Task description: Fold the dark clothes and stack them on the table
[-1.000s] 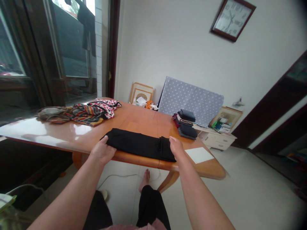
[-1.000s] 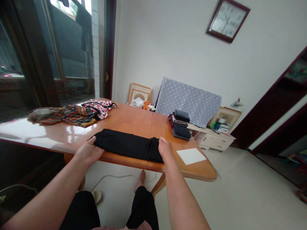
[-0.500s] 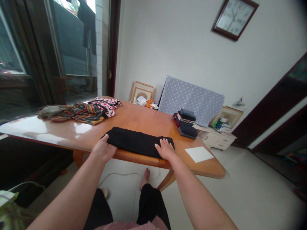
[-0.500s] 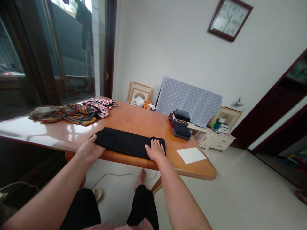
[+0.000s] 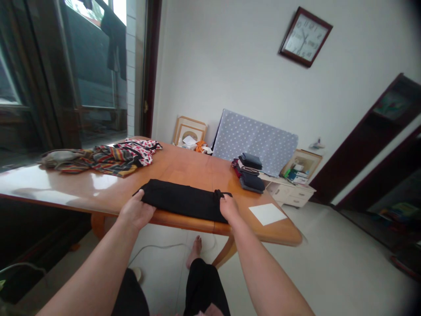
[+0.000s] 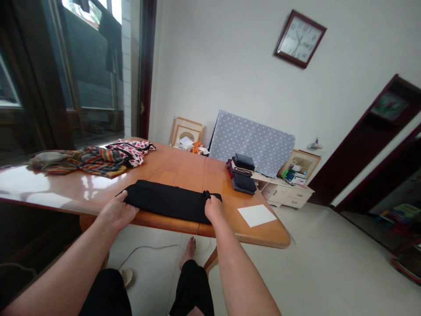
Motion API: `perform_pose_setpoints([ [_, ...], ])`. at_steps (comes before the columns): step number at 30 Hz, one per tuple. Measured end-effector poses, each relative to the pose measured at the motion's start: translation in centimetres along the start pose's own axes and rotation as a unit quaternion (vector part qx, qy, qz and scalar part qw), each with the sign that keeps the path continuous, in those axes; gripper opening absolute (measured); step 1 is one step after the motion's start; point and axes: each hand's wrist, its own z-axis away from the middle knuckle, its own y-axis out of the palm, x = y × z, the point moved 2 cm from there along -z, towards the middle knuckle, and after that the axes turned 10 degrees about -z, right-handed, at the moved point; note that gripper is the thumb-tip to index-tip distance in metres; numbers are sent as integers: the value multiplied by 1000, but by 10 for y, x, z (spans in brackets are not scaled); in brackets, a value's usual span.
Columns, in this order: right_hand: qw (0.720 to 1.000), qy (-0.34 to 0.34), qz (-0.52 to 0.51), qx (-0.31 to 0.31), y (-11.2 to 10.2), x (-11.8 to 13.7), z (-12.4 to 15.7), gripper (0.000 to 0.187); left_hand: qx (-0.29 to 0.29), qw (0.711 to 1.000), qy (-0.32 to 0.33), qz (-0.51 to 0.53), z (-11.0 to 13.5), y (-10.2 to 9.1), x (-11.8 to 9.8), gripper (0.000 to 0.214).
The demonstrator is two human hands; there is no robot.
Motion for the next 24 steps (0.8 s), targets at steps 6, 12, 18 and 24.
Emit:
perform_pose_setpoints([
  [6,996,-50,20,77,5,11,9,57,9,998,49,-23,-3,-2,-1,35],
  [12,989,-27,80,125,20,13,18,76,12,998,46,-28,0,0,-1,35],
  [18,989,-62,50,127,22,6,15,66,19,998,48,-19,-1,-1,-1,35],
  [24,994,10,-81,-78,-26,-26,-1,44,12,999,37,-9,0,0,-1,36],
])
